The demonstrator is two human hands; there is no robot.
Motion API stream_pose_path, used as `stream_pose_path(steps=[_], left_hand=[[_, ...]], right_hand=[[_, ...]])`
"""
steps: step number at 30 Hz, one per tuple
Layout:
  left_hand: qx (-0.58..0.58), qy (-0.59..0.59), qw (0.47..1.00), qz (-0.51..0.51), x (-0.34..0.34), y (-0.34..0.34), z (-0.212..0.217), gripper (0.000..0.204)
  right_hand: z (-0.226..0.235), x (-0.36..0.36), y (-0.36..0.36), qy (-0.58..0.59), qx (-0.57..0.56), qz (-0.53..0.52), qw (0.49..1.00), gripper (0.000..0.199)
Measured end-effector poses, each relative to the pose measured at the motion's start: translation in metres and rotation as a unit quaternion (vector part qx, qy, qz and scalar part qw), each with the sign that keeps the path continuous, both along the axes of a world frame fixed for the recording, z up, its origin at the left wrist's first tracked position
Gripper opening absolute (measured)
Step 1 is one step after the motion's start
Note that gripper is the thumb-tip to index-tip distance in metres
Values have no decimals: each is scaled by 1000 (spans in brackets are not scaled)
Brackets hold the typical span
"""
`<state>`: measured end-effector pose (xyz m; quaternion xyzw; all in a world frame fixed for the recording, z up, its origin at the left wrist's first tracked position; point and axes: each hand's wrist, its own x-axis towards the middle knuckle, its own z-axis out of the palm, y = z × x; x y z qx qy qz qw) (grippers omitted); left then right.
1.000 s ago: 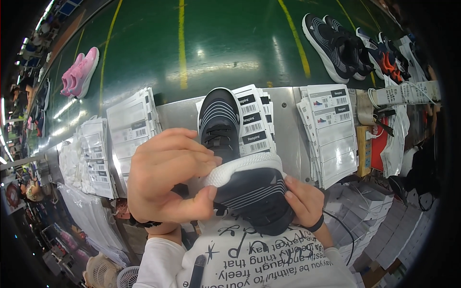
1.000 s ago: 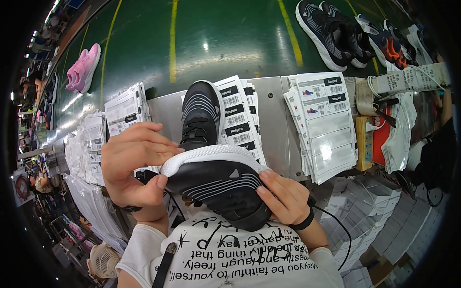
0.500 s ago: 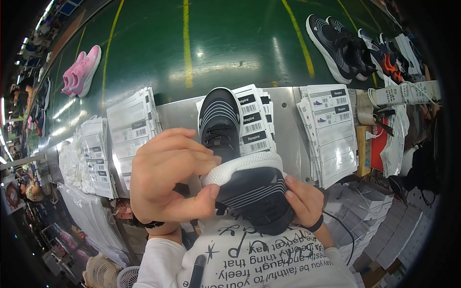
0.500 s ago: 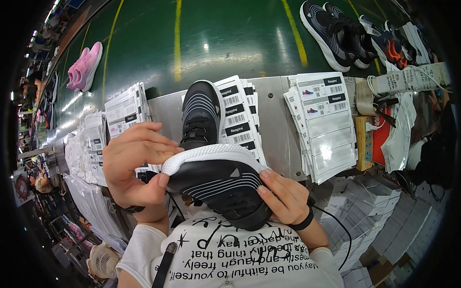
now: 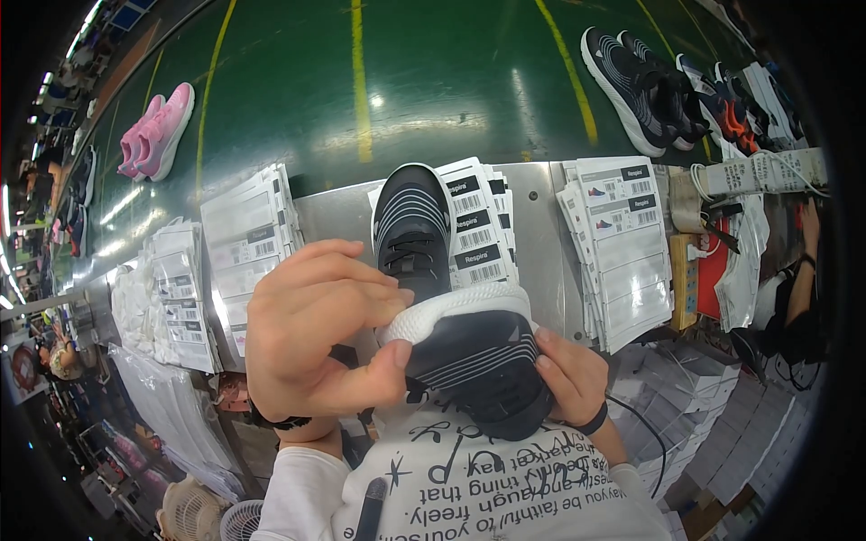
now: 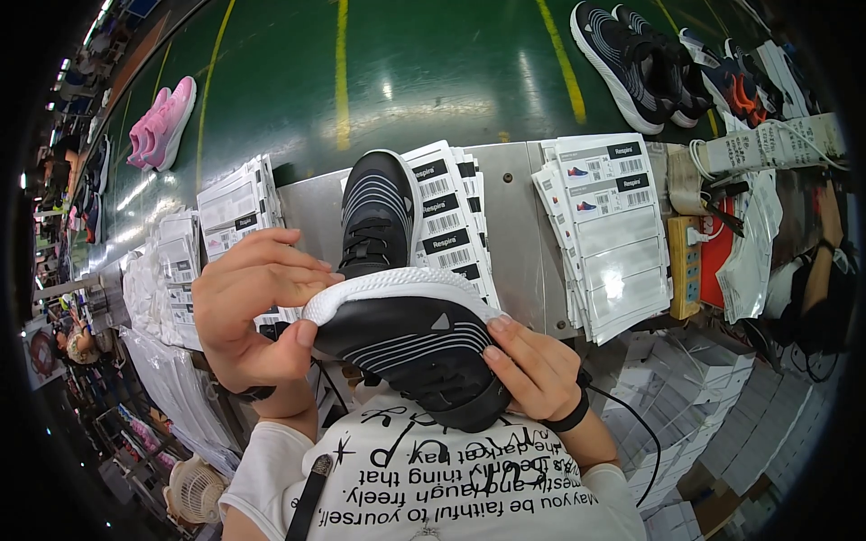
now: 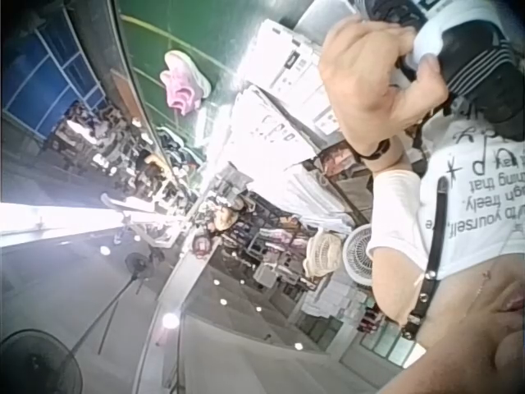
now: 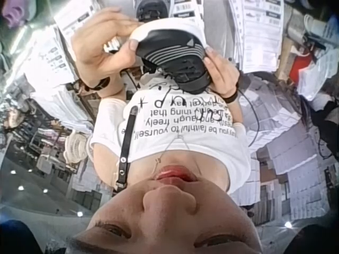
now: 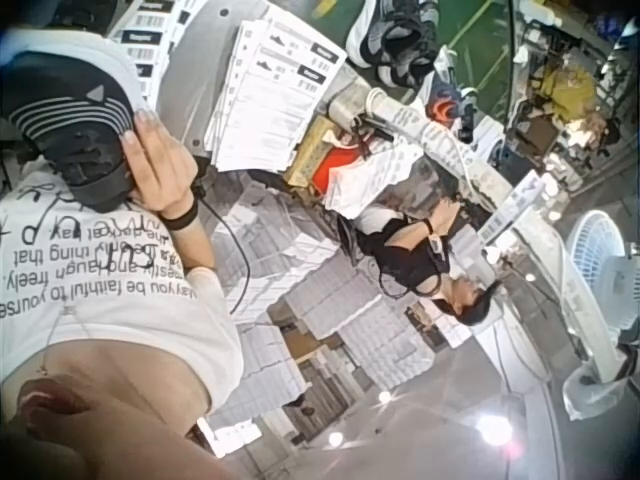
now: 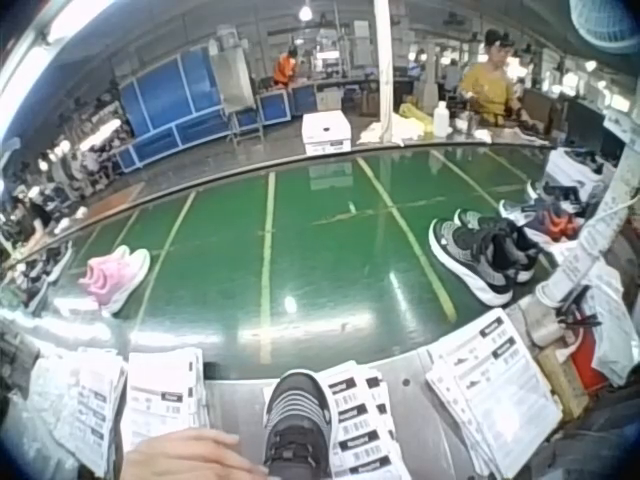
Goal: Check shoe quality and match with corresponding labels.
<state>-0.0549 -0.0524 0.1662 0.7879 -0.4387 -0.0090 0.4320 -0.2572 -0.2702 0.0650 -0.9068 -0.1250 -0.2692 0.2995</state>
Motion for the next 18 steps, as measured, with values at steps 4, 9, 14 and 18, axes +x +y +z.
stream_pose_path(steps=[4, 9, 14, 18], left_hand=[[1, -5, 1000, 6, -1, -1, -1, 28], [-8, -13, 1000, 18, -1, -1, -3, 27], [-2, -12, 1000, 12, 0, -1, -1, 26], [13, -2, 1000, 2, -1, -1, 2, 21]], right_hand=[[0, 0, -1, 2, -2, 1, 1000, 30], [0, 1, 0, 0, 3, 2, 1000, 29], [0, 1, -1, 2, -1, 3, 1000, 30], [1, 1, -1, -2, 0, 6, 1000, 30]])
